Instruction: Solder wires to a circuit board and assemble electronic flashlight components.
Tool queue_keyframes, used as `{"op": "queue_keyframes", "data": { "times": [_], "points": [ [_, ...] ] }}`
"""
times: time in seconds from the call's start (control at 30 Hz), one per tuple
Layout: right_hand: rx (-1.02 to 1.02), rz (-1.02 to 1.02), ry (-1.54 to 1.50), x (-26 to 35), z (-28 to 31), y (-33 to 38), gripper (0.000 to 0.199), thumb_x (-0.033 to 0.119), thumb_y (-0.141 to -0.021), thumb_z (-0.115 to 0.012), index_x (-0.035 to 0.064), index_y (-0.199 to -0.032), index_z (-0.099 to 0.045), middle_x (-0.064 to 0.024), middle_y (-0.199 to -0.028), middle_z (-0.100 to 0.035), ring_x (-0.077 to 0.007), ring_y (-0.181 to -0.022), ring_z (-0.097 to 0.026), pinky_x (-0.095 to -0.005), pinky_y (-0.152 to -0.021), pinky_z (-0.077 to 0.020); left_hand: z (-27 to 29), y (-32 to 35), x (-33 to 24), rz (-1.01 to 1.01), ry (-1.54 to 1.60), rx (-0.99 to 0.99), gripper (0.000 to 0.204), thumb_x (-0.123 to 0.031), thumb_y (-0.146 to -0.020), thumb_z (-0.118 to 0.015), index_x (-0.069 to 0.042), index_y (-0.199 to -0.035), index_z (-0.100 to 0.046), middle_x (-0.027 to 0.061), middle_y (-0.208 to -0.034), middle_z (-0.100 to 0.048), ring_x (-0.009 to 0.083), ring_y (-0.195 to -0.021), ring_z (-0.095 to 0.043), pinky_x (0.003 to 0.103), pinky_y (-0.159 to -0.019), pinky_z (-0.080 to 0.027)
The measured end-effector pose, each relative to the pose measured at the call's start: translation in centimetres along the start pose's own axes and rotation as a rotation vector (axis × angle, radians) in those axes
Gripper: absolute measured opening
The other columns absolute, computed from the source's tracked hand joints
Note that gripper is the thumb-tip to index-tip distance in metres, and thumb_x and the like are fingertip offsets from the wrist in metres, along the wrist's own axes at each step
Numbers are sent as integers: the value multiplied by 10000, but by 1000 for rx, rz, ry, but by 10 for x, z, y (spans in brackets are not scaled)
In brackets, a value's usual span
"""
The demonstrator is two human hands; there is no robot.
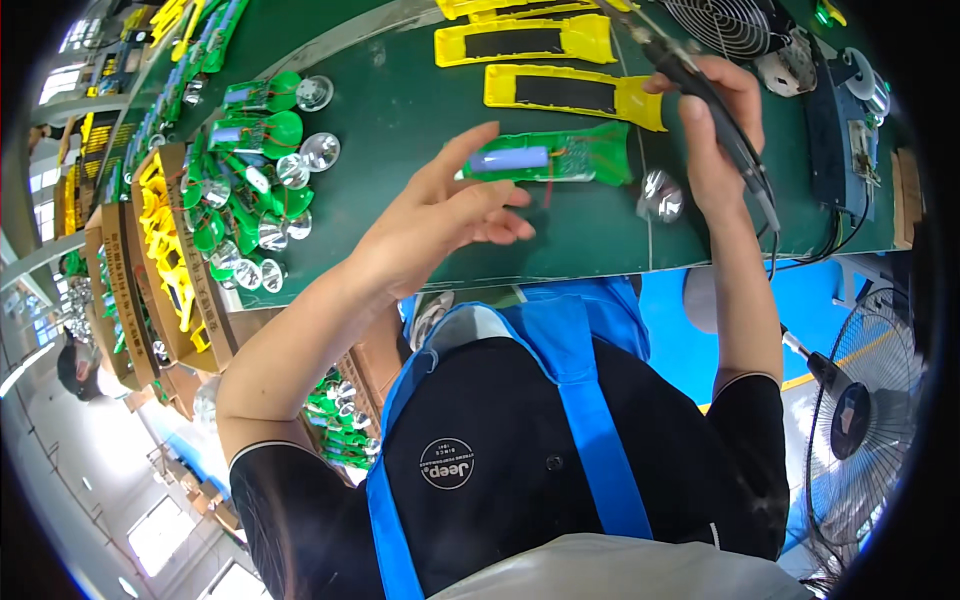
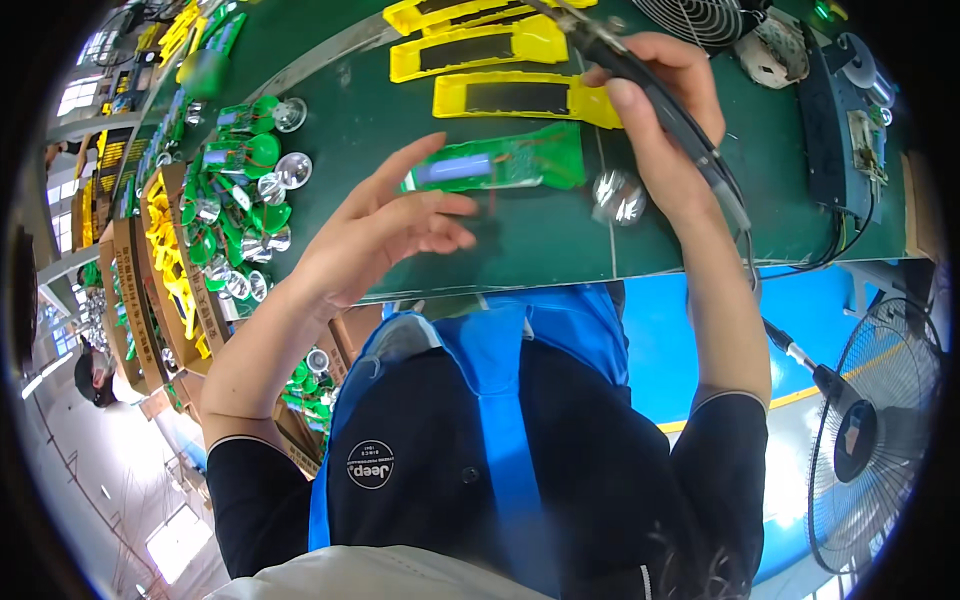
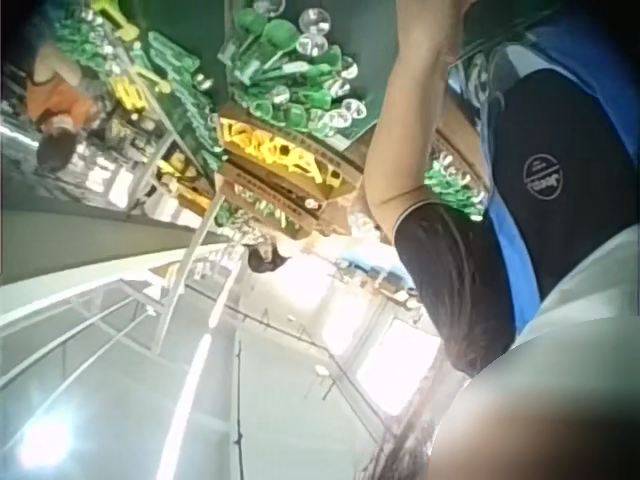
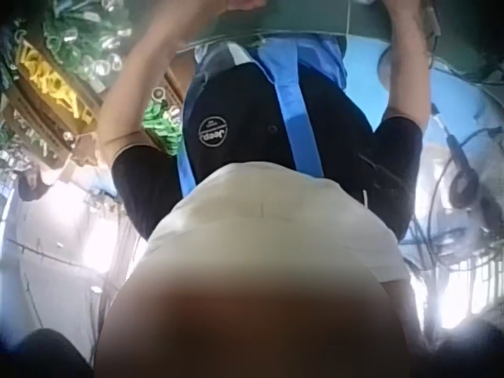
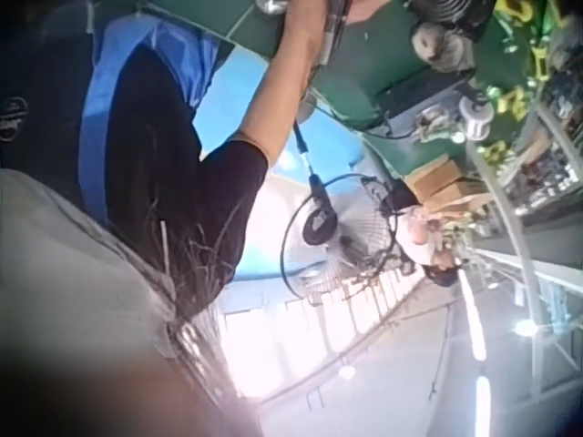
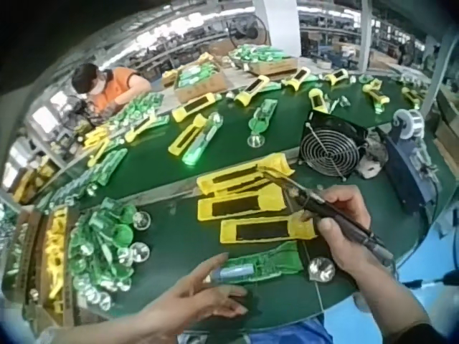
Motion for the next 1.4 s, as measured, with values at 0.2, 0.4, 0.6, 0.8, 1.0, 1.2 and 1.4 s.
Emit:
{"op": "queue_keyframes", "data": {
  "times": [0.2, 0.4, 0.6, 0.8, 1.0, 1.2, 1.4],
  "points": [
    [-185, -91, -229, 1, 68, 63, 282, 240, -862, -571, 37, -1014, -449, -158, -949, -576, -164, -761, -501, -338, -799, -412, -15, -6, -37, -713, -1108, -7, 285, -39, -818, -546, -95, -1097, -553, 107, -1006, -586, 244, -788, -620, 286, -673, -488],
    [-217, -403, -617, -24, 59, 97, 225, 235, -873, -500, 23, -929, -449, -158, -927, -550, -128, -676, -412, -312, -731, -360, -74, -15, -30, -1171, -1446, 252, 171, -91, -680, -603, -72, -837, -539, 64, -853, -469, 218, -775, -513, 311, -617, -459],
    [-197, -510, -453, -20, 53, 82, 205, 215, -870, -520, 22, -904, -459, -119, -800, -544, -122, -651, -426, -277, -711, -374, -62, -18, -39, -1207, -1249, -143, 187, -5, -660, -651, -43, -790, -522, 84, -840, -484, 235, -732, -525, 321, -615, -471],
    [-65, -593, -147, -12, 35, 72, 252, 214, -831, -595, -8, -879, -485, -86, -714, -542, -123, -615, -528, -239, -610, -424, -60, -19, -32, -1196, -1241, -367, 215, 37, -632, -656, -31, -788, -525, 94, -821, -488, 245, -720, -527, 325, -617, -470],
    [-1, -606, -121, -12, 29, 71, 221, 175, -816, -601, -15, -867, -498, -102, -701, -571, -117, -587, -543, -232, -578, -438, -60, -20, -32, -1186, -1256, -377, 213, 48, -613, -653, -28, -765, -525, 93, -810, -482, 245, -720, -522, 317, -615, -466],
    [-14, -619, -119, -12, 29, 71, 229, 185, -813, -611, -11, -858, -502, -92, -681, -573, -116, -582, -550, -231, -595, -453, -60, -21, -32, -1190, -1241, -354, 208, 47, -610, -655, -26, -755, -524, 92, -804, -477, 240, -716, -520, 317, -613, -464],
    [25, -604, -66, -8, 27, 66, 254, 214, -806, -635, -3, -843, -507, -76, -649, -573, -110, -572, -551, -255, -726, -450, -59, -23, -35, -1128, -1228, -303, 244, 90, -618, -666, -32, -776, -525, 100, -822, -525, 261, -711, -546, 332, -603, -467]
  ]
}}
Point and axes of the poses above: each hand's wrist, its own y-axis away from the middle knuckle, its own z-axis out of the back of the hand, x = y × z, the point moved 8 cm from there along -y, towards the middle knuckle
